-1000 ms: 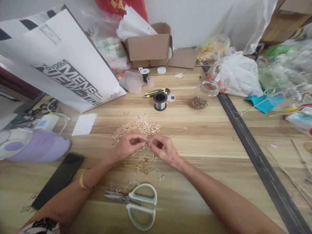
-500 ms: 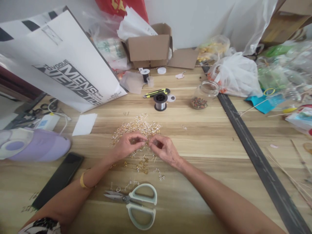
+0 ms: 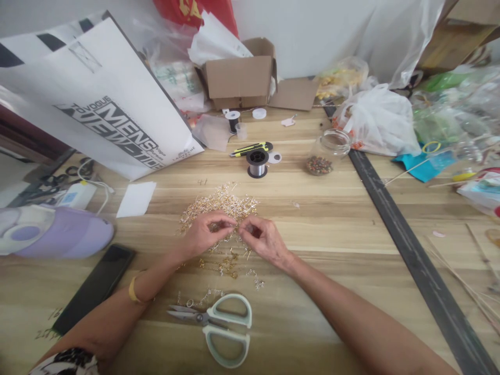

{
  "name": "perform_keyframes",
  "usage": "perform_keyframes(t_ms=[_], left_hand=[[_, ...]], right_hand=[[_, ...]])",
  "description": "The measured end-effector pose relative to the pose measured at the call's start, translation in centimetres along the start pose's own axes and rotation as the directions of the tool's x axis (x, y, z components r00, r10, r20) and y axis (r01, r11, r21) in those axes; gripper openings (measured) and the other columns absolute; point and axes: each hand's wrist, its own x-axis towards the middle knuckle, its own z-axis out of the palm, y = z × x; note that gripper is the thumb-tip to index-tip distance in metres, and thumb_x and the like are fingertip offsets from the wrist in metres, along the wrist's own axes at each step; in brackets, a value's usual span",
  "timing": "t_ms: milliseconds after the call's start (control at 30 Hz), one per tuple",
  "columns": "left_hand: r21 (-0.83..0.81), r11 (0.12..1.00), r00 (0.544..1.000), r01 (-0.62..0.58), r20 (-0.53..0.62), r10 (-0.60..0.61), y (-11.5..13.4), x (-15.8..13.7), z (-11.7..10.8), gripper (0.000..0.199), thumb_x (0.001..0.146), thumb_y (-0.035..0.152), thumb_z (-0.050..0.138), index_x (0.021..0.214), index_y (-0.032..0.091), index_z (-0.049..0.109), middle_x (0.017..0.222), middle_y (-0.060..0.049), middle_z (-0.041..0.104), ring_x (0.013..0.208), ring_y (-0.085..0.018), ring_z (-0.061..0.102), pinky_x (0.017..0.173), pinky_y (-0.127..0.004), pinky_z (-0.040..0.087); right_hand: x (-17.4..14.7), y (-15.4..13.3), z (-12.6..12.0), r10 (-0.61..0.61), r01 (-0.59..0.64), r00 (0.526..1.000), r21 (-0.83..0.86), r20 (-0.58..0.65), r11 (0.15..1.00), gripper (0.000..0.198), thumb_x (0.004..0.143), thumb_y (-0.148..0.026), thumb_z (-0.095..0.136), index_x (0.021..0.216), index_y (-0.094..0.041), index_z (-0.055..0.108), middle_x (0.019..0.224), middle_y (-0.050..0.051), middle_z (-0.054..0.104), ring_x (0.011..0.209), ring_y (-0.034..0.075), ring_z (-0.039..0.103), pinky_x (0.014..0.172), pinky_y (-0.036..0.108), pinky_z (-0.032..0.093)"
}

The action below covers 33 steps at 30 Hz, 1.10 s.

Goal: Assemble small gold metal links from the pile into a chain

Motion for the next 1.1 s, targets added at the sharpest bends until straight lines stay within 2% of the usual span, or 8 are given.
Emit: perform_keyframes(t_ms=[400, 700, 933, 1100], left_hand=[[-0.05, 0.998, 0.998, 0.049, 0.046, -0.046, -0.15, -0.01, 0.12, 0.017, 0.074, 0.01, 0.064, 0.089, 0.015, 0.07, 0.075, -0.002, 0.065, 0.069, -0.011, 0.059, 0.065, -0.022, 0.047], [-0.056, 0.996, 0.996, 0.071, 0.048, -0.069, 0.18, -0.05, 0.16, 0.016, 0.074, 0.012, 0.066, 0.09, 0.016, 0.069, 0.072, 0.0, 0.066, 0.067, -0.011, 0.059, 0.065, -0.022, 0.047], [-0.092, 0.993, 0.996, 0.069, 0.066, -0.064, 0.43, -0.08, 0.32, 0.033, 0.073, 0.012, 0.068, 0.105, 0.018, 0.065, 0.067, 0.003, 0.062, 0.064, -0.01, 0.058, 0.066, -0.022, 0.047], [-0.073, 0.996, 0.996, 0.057, 0.073, -0.052, 0.23, -0.14, 0.44, 0.037, 0.073, 0.011, 0.067, 0.109, 0.017, 0.063, 0.069, 0.002, 0.062, 0.066, -0.01, 0.059, 0.067, -0.022, 0.048]], right_hand=[[0.12, 0.03, 0.13, 0.017, -0.017, 1.0, 0.009, -0.012, 1.0, 0.014, 0.081, -0.025, 0.057, 0.073, -0.014, 0.058, 0.057, -0.003, 0.049, 0.049, 0.007, 0.04, 0.045, 0.02, 0.03], [0.21, 0.42, 0.22, 0.047, -0.046, 0.999, 0.031, -0.021, 0.998, 0.018, 0.081, -0.031, 0.06, 0.082, -0.014, 0.064, 0.06, -0.001, 0.055, 0.049, 0.007, 0.04, 0.044, 0.021, 0.032], [0.17, 0.4, 0.18, 0.035, -0.035, 0.999, 0.05, 0.013, 0.998, 0.017, 0.082, -0.03, 0.06, 0.082, -0.014, 0.064, 0.061, -0.001, 0.055, 0.05, 0.008, 0.041, 0.046, 0.022, 0.032], [0.14, 0.1, -0.03, 0.006, -0.007, 0.998, 0.015, 0.062, 1.0, 0.013, 0.083, -0.026, 0.057, 0.079, -0.014, 0.06, 0.058, -0.003, 0.05, 0.051, 0.008, 0.04, 0.048, 0.021, 0.03]])
